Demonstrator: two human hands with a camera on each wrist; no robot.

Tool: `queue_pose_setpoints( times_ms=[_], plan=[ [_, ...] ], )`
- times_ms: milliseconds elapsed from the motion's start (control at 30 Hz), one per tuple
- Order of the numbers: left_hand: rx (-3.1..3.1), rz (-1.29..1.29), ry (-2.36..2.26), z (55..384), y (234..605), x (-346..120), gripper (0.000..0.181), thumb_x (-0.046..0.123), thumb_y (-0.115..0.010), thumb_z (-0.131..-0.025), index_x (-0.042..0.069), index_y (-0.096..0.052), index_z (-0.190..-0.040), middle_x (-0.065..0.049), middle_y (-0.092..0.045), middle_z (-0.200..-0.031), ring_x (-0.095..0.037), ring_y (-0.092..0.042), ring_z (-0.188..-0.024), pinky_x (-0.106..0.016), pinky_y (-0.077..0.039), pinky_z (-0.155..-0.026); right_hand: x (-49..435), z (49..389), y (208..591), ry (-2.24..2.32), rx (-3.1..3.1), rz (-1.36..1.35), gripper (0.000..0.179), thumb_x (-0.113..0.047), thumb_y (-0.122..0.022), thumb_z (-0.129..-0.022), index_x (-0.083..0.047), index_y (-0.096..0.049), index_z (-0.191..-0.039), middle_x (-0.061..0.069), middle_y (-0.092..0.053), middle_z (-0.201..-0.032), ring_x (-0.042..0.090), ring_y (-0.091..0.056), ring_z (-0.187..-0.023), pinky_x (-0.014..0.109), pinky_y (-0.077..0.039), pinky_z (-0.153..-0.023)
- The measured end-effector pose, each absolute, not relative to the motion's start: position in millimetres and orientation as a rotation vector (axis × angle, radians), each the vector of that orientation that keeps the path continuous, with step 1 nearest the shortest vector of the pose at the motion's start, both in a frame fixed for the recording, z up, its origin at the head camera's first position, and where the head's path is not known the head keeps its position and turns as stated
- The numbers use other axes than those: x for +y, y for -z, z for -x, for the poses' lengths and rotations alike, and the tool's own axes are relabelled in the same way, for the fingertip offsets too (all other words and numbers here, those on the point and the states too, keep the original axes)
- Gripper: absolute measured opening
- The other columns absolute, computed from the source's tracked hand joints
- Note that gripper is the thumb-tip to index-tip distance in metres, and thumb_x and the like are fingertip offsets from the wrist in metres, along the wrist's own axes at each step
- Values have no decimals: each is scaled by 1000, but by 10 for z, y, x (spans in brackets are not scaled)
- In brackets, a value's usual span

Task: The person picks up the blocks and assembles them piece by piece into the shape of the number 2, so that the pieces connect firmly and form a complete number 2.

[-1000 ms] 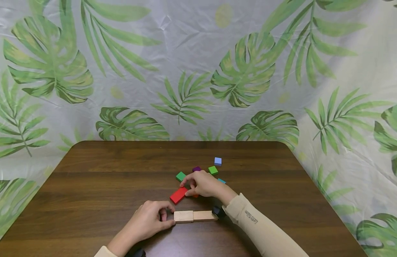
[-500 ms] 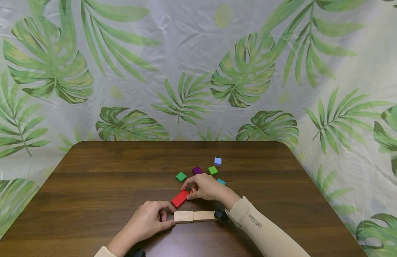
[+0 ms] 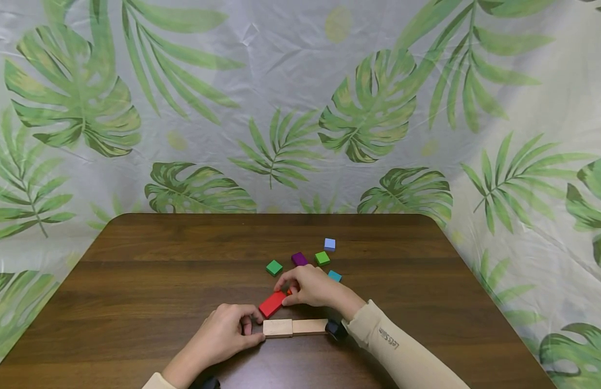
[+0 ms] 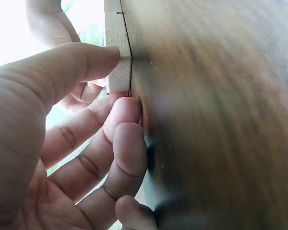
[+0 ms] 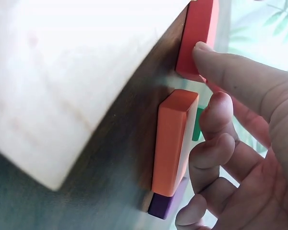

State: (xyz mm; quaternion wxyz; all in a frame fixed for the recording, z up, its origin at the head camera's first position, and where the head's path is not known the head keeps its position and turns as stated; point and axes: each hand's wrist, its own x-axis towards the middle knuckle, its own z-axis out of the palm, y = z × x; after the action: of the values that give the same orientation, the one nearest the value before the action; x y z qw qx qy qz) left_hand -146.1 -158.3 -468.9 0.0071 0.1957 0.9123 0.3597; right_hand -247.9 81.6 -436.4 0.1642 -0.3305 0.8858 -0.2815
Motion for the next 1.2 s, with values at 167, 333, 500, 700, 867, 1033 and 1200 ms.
queue_pose_setpoints(
  times_ms=[167,333,500,700,867,1033,1200],
  plan=[
    [2857,-617,-1124,1458,4686,-1582,20,24,-92,-84,22,-74,-93,19,-56,-67,7,-45,-52,-20,-39,-50,811,2463,4378,800,2524,953,22,-20,-85,-94,-22,-80,-115,-10,-51,-61,2,-42,-55,20,-33,-56],
    [2864,-623,-1123,1456,4691,-1584,20,24,-92,-84,22,-74,-92,19,-55,-66,7,-44,-52,-20,-39,-50,808,2451,4386,790,2530,962,21,-21,-86,-94,-22,-80,-114,-11,-51,-61,1,-42,-55,20,-32,-56],
    [2864,-621,-1123,1455,4698,-1586,20,24,-92,-83,22,-73,-92,19,-55,-66,7,-44,-51,-20,-38,-50,806,2440,4388,783,2532,972,22,-22,-86,-93,-22,-80,-115,-11,-50,-61,1,-41,-54,20,-32,-56],
    [2865,-619,-1116,1455,4700,-1584,20,25,-92,-84,23,-73,-92,19,-55,-66,7,-44,-51,-20,-39,-50,804,2431,4384,781,2534,966,23,-23,-86,-93,-23,-80,-115,-11,-49,-60,1,-40,-54,20,-30,-56],
    [2861,-617,-1117,1454,4697,-1587,20,25,-92,-84,23,-73,-92,19,-55,-67,7,-44,-51,-20,-39,-50,803,2429,4384,780,2536,986,22,-22,-86,-93,-22,-80,-115,-11,-49,-60,1,-40,-54,20,-30,-56],
    [2856,-622,-1122,1454,4699,-1594,21,26,-92,-84,23,-73,-91,19,-56,-67,6,-44,-51,-20,-39,-50,794,2424,4385,772,2541,1000,21,-20,-86,-93,-20,-80,-114,-10,-47,-60,1,-39,-54,21,-30,-56],
    [2856,-623,-1119,1458,4699,-1595,20,26,-92,-84,23,-73,-91,19,-56,-67,6,-44,-52,-20,-39,-50,791,2419,4380,760,2551,1006,21,-20,-86,-93,-21,-80,-114,-10,-46,-59,1,-38,-54,21,-30,-56]
  ],
)
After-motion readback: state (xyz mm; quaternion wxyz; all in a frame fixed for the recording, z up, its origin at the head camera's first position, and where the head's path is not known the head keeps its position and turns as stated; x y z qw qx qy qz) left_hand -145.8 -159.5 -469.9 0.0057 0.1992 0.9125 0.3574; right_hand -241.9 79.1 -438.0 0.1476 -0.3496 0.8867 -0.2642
